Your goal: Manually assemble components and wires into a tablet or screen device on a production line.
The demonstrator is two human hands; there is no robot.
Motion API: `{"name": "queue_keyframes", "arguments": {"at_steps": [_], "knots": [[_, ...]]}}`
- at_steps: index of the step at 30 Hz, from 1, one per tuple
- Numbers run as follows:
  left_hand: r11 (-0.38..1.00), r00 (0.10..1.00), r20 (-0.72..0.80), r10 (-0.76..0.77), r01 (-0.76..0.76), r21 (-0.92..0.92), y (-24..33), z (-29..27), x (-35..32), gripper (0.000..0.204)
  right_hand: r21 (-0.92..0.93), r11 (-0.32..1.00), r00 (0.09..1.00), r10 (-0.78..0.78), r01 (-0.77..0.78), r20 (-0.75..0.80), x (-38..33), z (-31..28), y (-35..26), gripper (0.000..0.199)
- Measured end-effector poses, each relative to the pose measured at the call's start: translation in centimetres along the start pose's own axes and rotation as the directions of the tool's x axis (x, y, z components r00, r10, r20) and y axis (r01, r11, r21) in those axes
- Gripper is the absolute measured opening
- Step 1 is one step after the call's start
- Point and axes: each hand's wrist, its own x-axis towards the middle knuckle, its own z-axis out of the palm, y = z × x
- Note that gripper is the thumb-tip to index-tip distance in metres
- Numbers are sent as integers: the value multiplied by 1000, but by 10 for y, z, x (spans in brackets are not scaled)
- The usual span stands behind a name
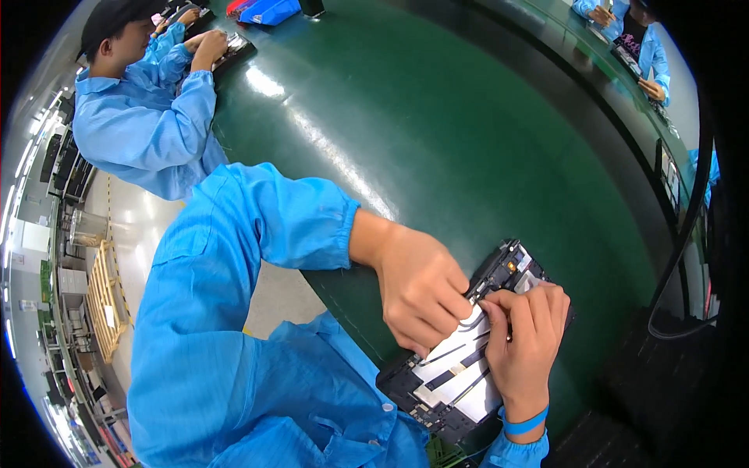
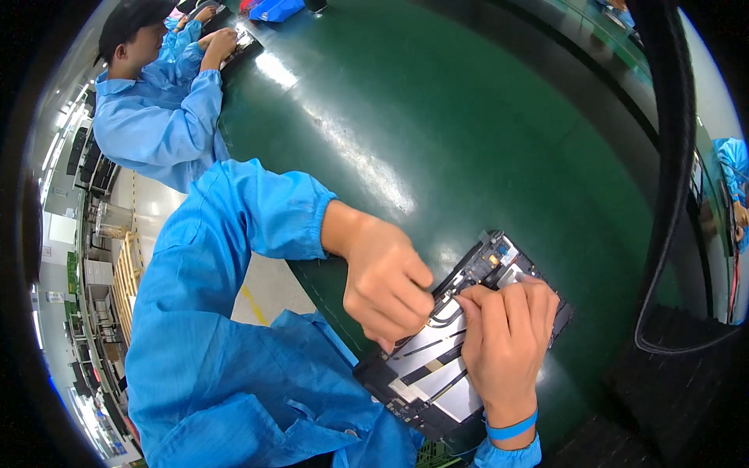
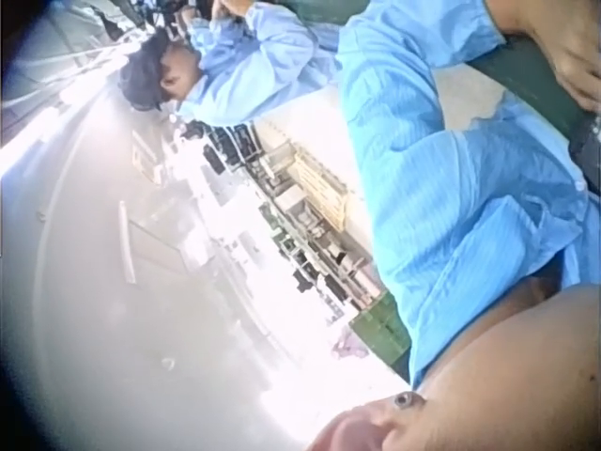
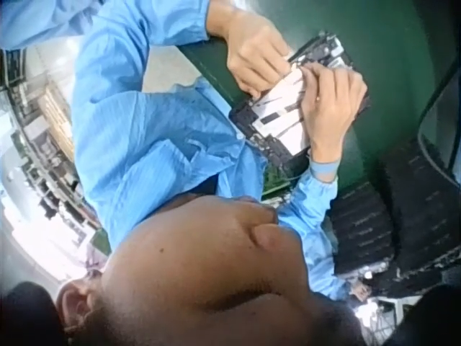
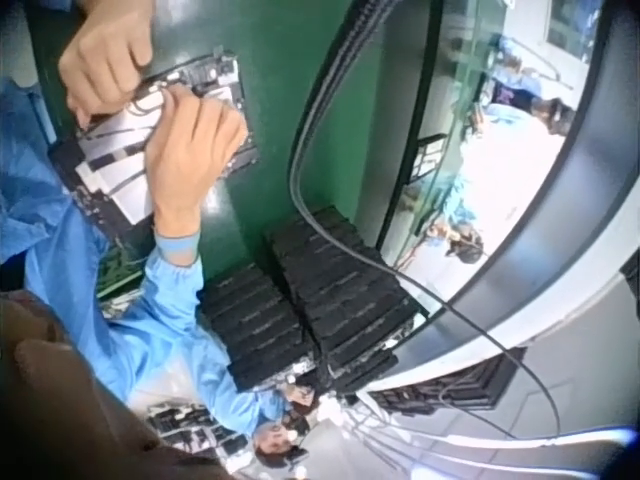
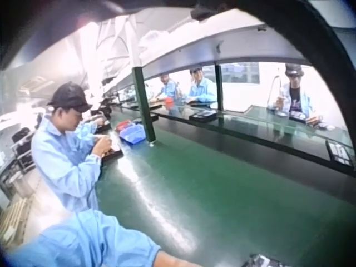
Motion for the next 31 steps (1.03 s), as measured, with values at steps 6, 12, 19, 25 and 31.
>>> {"name": "queue_keyframes", "arguments": {"at_steps": [6,12,19,25,31], "knots": [[997,1000,-18,1,0,71,-6,0,0,45,202,968,989,147,-146,11,5,-4,7,12],[998,998,-31,-58,58,27,-16,2,-1,46,264,940,973,230,-216,-22,12,1,10,12],[999,1000,-19,-25,26,25,-31,2,-1,46,290,921,964,264,-260,27,22,-2,14,13],[999,999,-43,2,0,42,-41,2,0,46,362,891,958,285,-276,27,29,-2,22,12],[999,1000,-25,-10,11,41,-50,9,-8,46,462,825,942,323,-326,89,25,0,31,15]]}}
